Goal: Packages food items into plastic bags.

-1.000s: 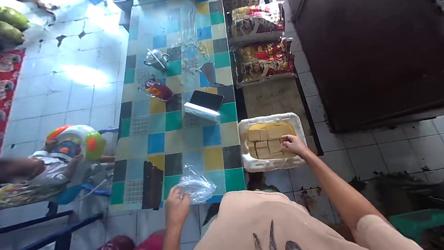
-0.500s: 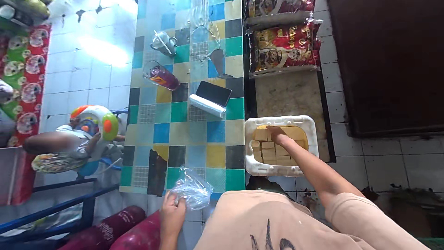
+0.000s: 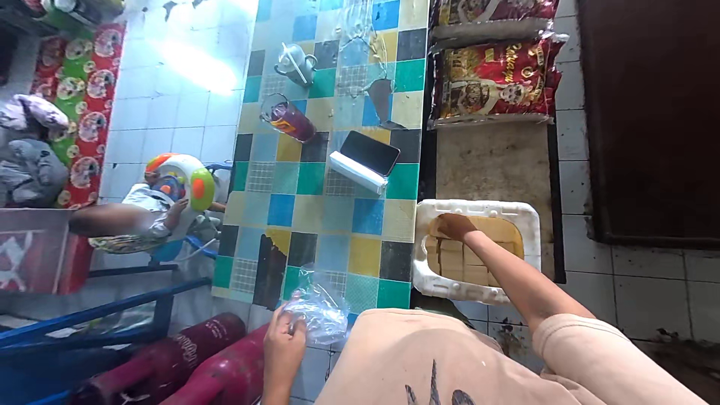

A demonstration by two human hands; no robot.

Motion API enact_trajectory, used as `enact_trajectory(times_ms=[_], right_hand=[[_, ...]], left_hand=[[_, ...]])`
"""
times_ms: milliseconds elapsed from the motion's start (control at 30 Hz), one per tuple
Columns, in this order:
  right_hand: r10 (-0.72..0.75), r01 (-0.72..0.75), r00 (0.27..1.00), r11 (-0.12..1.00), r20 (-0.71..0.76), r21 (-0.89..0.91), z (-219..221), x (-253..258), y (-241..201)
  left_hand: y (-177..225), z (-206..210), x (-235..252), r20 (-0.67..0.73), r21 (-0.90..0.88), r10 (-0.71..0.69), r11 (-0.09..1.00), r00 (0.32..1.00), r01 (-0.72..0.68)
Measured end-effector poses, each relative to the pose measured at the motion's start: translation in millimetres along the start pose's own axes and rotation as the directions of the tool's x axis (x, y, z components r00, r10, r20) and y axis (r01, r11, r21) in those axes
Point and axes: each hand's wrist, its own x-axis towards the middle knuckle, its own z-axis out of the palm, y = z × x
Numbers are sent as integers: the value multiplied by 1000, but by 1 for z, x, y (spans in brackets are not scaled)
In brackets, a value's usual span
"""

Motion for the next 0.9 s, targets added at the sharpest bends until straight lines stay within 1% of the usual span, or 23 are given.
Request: enact_trajectory(times_ms=[133, 267, 367, 500, 567, 600, 667, 733, 833, 900], right_hand=[[12, -13, 999, 1000, 49, 16, -7, 1, 3], [23, -32, 991, 997, 132, 67, -12, 5, 3], [18, -32, 980, 997, 199, 69, -19, 4, -6], [-9, 0, 974, 999, 228, 38, -18, 9, -5], [-31, 30, 978, 1000, 205, 9, -12, 11, -1], [-46, 48, 985, 999, 166, -5, -8, 13, 3], [-59, 59, 993, 998, 106, 4, -1, 12, 9], [-60, 57, 994, 998, 88, 35, 2, 9, 8], [-78, 75, 995, 995, 55, 63, 6, 8, 8], [-75, 72, 996, 995, 51, 65, 6, 8, 7]], left_hand=[[0, 0, 1, 7, -15, -24, 1000, 1000, 24], [-1, -1, 4, -2, -13, -11, 1000, 1000, 11], [1, -2, 5, 3, -2, -11, 1000, 1000, 11], [2, -2, 6, 39, -15, -17, 1000, 999, 18], [2, 0, 7, 43, -39, -23, 999, 999, 24], [3, 2, 7, 27, -54, -13, 998, 1000, 15], [5, 6, 8, -28, -84, 43, 995, 999, -45], [9, 10, 11, -76, -138, 101, 984, 992, -110], [20, 13, 18, -64, -177, 140, 973, 988, -149], [27, 17, 25, -24, -156, 196, 968, 980, -197]])
